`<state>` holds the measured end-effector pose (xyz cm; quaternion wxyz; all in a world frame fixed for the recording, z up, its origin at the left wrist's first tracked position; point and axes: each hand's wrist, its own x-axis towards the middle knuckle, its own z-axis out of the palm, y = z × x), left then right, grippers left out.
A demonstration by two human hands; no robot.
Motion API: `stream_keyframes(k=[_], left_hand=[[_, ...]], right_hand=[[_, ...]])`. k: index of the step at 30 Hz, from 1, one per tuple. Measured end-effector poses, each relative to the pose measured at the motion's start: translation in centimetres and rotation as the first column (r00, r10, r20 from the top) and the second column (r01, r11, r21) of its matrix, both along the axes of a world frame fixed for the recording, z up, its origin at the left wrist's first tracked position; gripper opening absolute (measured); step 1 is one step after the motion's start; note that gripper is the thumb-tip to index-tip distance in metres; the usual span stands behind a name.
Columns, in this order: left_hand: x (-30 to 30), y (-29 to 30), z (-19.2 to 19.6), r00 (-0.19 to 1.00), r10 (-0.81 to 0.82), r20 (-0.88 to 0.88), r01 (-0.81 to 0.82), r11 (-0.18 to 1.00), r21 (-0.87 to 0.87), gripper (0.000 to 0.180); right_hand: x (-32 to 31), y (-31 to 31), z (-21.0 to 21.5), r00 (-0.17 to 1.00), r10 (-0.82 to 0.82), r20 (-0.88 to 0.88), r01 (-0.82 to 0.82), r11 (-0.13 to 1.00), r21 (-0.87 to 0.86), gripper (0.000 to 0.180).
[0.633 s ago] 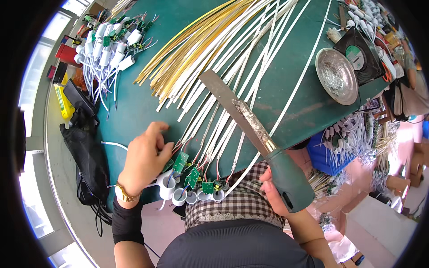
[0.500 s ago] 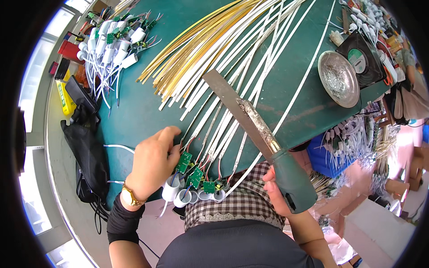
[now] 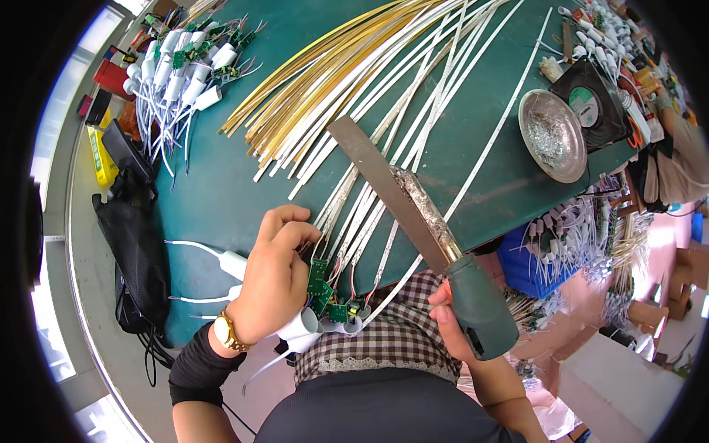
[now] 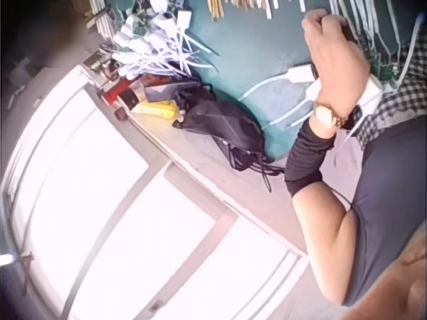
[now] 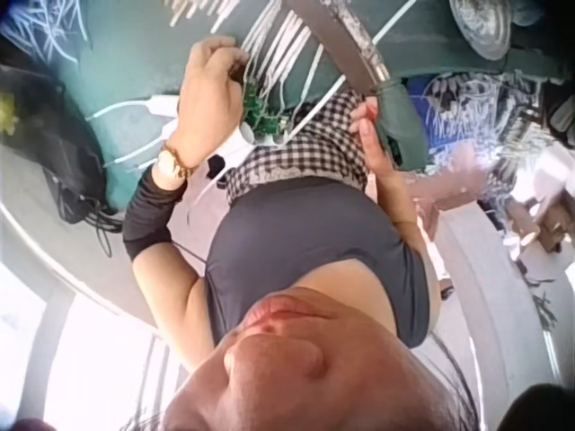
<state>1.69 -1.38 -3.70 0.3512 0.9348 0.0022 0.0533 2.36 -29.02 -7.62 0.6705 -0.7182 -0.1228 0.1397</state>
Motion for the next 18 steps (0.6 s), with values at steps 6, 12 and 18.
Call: stream_keyframes(k=[6, 12, 18], left_hand=[[-0.3, -0.4, -0.2, 1.0, -0.002, -0.027, -0.001, 0.994, -0.11, 0.045], [-0.3, -1.1, -0.2, 1.0, 0.024, 0.009, -0.022, 0.985, -0.174, 0.052], [-0.4, -2.5, -0.1, 1.0, 0.031, 0.005, -0.029, 0.98, -0.197, 0.047]], right_hand=[[0.9, 0.2, -0.2, 0.991, -0.1, 0.09, 0.093, 0.993, 0.079, 0.027], [1.2, 0.1, -0.3, 0.989, -0.138, 0.054, 0.137, 0.99, 0.029, 0.03], [1.6, 0.4, -1.0, 0.975, -0.193, 0.105, 0.178, 0.974, 0.144, 0.03]])
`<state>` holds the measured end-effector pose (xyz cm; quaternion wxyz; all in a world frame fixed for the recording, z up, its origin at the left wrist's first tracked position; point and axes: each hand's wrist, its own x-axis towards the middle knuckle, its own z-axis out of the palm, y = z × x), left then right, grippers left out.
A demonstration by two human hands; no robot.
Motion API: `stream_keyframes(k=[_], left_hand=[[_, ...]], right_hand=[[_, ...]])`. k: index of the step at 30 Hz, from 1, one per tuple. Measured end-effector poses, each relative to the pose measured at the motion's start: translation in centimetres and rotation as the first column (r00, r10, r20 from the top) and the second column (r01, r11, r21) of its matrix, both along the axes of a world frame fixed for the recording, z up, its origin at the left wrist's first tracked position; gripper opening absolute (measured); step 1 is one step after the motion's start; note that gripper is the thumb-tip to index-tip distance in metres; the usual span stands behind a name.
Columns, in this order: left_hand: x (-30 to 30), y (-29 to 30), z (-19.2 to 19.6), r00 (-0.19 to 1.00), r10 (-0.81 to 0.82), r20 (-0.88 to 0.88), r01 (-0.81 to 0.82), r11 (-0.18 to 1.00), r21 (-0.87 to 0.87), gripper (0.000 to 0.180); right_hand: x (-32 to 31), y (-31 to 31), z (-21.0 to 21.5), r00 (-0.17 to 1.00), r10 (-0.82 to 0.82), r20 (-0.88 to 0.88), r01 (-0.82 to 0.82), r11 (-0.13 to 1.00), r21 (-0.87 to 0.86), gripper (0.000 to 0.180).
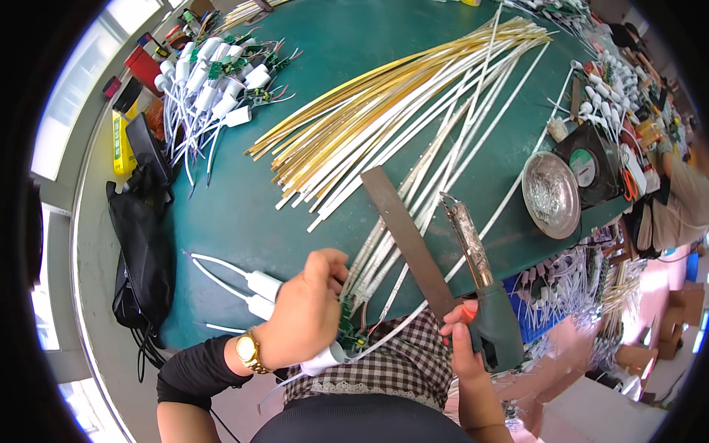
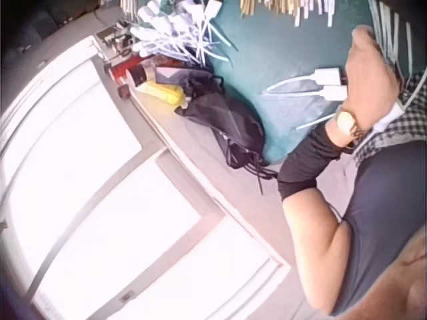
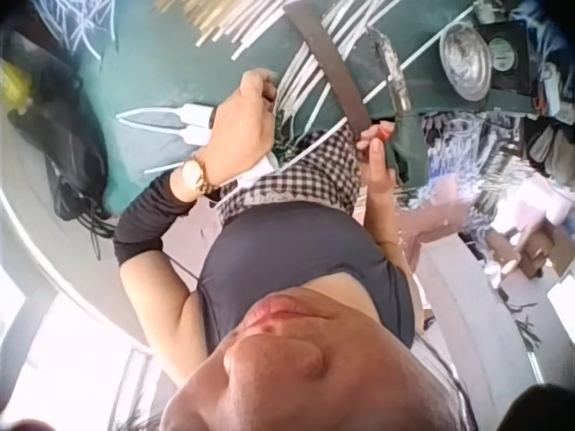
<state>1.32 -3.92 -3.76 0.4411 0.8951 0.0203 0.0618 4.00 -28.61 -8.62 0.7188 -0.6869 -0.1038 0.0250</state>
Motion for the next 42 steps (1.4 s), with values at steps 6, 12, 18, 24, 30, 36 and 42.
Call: stream_keyframes(k=[6, 12, 18, 24, 30, 36, 42], left_hand=[[1.2, 0.9, 1.7, 0.967, -0.246, -0.061, 0.253, 0.939, 0.233, 0.031], [16.1, 21.6, 2.2, 0.74, 0.098, 0.666, -0.532, 0.692, 0.488, 0.025], [24.4, 27.8, 2.8, 0.66, 0.583, 0.474, -0.702, 0.253, 0.666, 0.023], [23.3, 28.9, 5.5, 0.859, 0.392, 0.331, -0.356, 0.92, -0.165, 0.021], [18.1, 24.2, 5.0, 0.97, 0.124, 0.209, -0.037, 0.926, -0.377, 0.031], [15.7, 22.8, 1.4, 0.999, -0.033, 0.028, 0.041, 0.927, -0.372, 0.031], [14.2, 21.0, -0.3, 0.975, -0.053, 0.215, -0.064, 0.863, 0.502, 0.031]], right_hand=[[0.2, 0.4, -0.3, 0.996, -0.039, 0.083, 0.036, 0.999, 0.03, 0.029], [0.0, 0.1, -0.3, 0.999, -0.004, 0.047, 0.005, 1.0, -0.027, 0.027], [-0.3, -0.4, -0.1, 0.998, -0.045, -0.052, 0.042, 0.997, -0.07, 0.028], [-0.5, -0.2, -1.3, 0.997, -0.055, -0.058, 0.059, 0.997, 0.059, 0.027], [-0.2, -0.2, -0.4, 0.996, -0.057, -0.07, 0.063, 0.994, 0.089, 0.028], [0.1, 0.7, 0.6, 0.995, -0.064, -0.079, 0.069, 0.996, 0.062, 0.026], [0.3, 0.5, 0.5, 0.993, -0.067, -0.1, 0.074, 0.995, 0.072, 0.027]])
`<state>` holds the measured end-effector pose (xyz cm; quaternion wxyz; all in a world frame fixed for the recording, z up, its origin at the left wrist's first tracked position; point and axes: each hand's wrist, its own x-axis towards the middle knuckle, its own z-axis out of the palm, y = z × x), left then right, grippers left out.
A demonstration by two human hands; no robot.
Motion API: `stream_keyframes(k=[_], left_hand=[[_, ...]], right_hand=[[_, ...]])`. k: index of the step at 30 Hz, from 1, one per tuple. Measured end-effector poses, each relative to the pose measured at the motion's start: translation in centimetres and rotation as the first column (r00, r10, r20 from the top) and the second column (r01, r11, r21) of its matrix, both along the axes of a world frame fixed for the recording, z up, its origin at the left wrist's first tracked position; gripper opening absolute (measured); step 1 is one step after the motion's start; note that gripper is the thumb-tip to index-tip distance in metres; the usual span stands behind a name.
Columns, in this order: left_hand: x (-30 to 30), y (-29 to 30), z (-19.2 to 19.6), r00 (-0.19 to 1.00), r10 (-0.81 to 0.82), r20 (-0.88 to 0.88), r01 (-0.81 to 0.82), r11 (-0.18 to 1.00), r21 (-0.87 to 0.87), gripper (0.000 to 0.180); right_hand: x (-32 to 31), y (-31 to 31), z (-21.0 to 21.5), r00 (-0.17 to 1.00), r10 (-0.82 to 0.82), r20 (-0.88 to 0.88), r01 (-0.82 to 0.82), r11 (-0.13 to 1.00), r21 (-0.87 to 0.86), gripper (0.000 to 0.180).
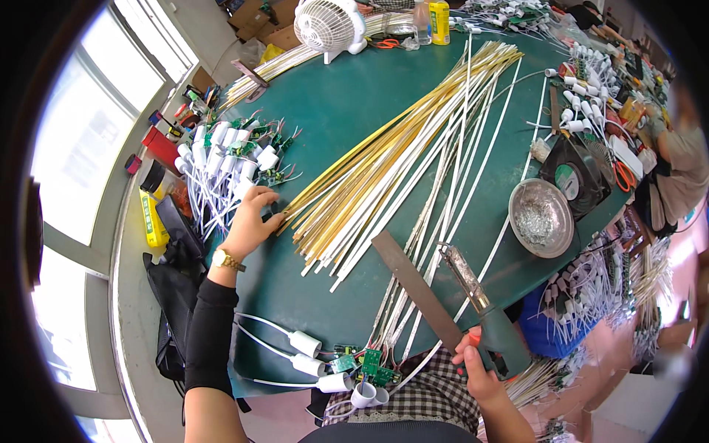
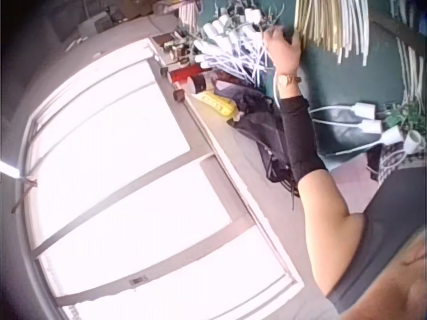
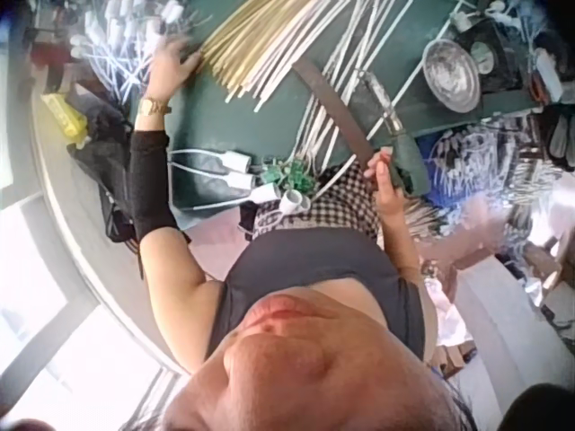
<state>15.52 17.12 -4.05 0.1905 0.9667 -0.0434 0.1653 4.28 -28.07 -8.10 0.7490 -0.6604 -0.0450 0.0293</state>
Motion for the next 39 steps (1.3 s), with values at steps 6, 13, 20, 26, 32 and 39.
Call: stream_keyframes(k=[6, 13, 20, 26, 32, 39], left_hand=[[-1.3, 0.1, -1.8, 0.986, 0.141, 0.088, -0.157, 0.963, 0.219, 0.017], [-3.7, -0.7, 1.1, 0.979, -0.004, 0.203, 0.043, 0.981, -0.191, 0.007], [-8.0, -9.9, 8.3, 0.828, -0.299, -0.474, -0.147, 0.701, -0.698, 0.009], [-10.1, -12.7, 6.9, 0.654, -0.605, -0.454, -0.211, 0.432, -0.877, 0.015], [-10.8, -14.2, 5.4, 0.692, -0.629, -0.355, -0.197, 0.309, -0.931, 0.017], [-11.5, -14.8, 4.7, 0.729, -0.613, -0.303, -0.059, 0.386, -0.921, 0.017]], right_hand=[[0.3, -0.8, -1.1, 0.999, 0.035, 0.035, -0.036, 0.999, 0.021, 0.03], [0.6, -1.2, -0.3, 0.994, 0.105, 0.036, -0.107, 0.992, 0.073, 0.032], [1.0, 0.4, 4.8, 0.984, -0.003, -0.178, 0.069, 0.928, 0.366, 0.035], [2.0, 5.5, 6.9, 0.917, 0.378, -0.126, -0.312, 0.878, 0.362, 0.04], [1.9, 9.4, 6.4, 0.907, 0.418, 0.051, -0.419, 0.889, 0.185, 0.049], [1.2, 9.5, 6.4, 0.887, 0.463, -0.004, -0.446, 0.858, 0.254, 0.044]])
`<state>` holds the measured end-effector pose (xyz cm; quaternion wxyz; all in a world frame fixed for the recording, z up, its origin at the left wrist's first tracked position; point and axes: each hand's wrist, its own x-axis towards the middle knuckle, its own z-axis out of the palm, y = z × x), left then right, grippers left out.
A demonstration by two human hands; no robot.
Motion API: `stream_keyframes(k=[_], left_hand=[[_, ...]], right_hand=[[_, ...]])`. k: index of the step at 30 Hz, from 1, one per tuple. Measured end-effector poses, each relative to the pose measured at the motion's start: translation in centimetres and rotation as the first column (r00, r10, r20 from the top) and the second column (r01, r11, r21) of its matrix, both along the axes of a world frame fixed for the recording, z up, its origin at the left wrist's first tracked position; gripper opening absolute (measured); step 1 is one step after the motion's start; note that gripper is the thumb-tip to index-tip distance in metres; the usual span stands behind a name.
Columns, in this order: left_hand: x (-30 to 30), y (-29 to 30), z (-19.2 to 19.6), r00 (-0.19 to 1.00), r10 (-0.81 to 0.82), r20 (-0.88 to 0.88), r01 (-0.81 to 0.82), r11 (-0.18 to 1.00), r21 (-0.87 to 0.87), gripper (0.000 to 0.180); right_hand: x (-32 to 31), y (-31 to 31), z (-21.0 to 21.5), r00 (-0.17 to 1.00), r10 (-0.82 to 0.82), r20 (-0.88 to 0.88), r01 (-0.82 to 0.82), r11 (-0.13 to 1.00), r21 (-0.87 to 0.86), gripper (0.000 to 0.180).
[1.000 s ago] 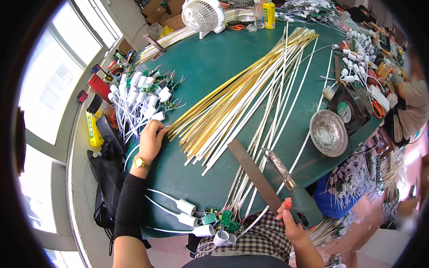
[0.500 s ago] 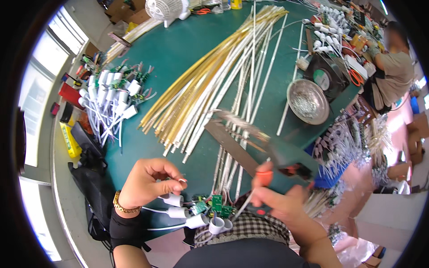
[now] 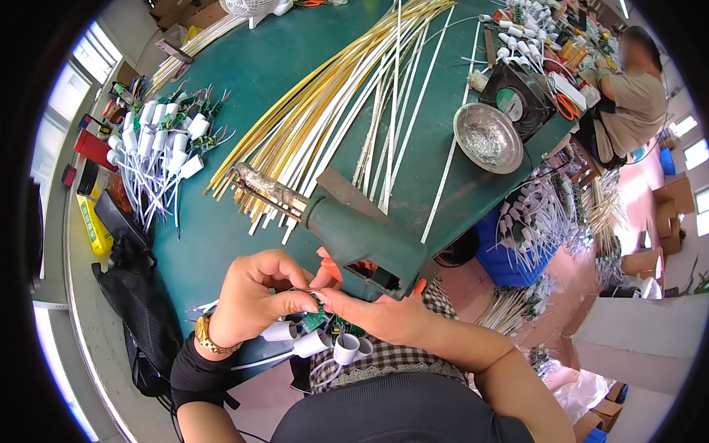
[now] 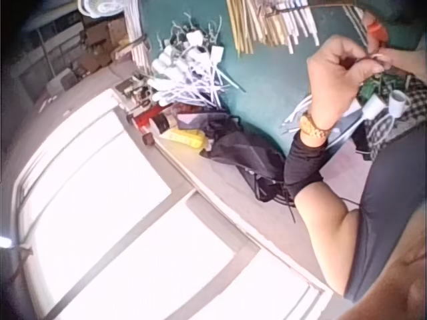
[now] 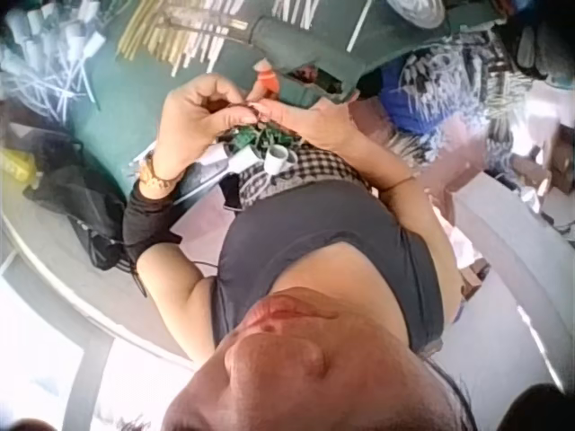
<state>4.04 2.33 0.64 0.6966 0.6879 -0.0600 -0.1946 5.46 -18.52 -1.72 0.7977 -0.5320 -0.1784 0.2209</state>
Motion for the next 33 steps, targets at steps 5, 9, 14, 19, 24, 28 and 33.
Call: stream_keyframes(k=[5, 9, 14, 19, 24, 28, 33], left_hand=[[-0.3, -0.6, -0.4, 0.998, 0.055, 0.017, -0.055, 0.998, -0.017, 0.019], [-0.5, -1.0, -0.7, 0.996, 0.085, 0.034, -0.083, 0.996, -0.043, 0.019], [-0.4, -1.1, -0.6, 0.998, 0.058, 0.02, -0.058, 0.998, -0.027, 0.018], [-0.3, -0.7, -1.6, 0.999, 0.035, -0.004, -0.035, 0.997, -0.063, 0.023], [-0.1, -1.4, -1.0, 0.995, 0.092, -0.047, -0.099, 0.977, -0.189, 0.036], [-0.1, -0.9, 0.0, 0.988, -0.053, -0.143, 0.033, 0.99, -0.136, 0.034], [0.2, -0.9, 0.0, 0.933, -0.172, -0.316, 0.142, 0.983, -0.115, 0.023]], right_hand=[[-0.2, 0.4, -0.3, 0.995, -0.034, 0.097, 0.036, 0.999, -0.014, 0.042], [0.0, 0.6, -0.6, 0.986, -0.079, 0.149, 0.083, 0.996, -0.019, 0.038], [-0.1, 0.7, -0.9, 0.976, -0.179, 0.121, 0.191, 0.977, -0.093, 0.021], [0.0, 0.2, -0.6, 0.986, -0.167, -0.014, 0.165, 0.981, -0.106, 0.023], [0.3, 0.2, -1.1, 0.978, -0.207, -0.007, 0.206, 0.978, -0.043, 0.03], [0.2, -0.3, -1.3, 0.979, -0.191, -0.072, 0.194, 0.981, 0.026, 0.034], [0.5, -0.6, -1.7, 0.99, -0.121, -0.072, 0.124, 0.991, 0.048, 0.034]])
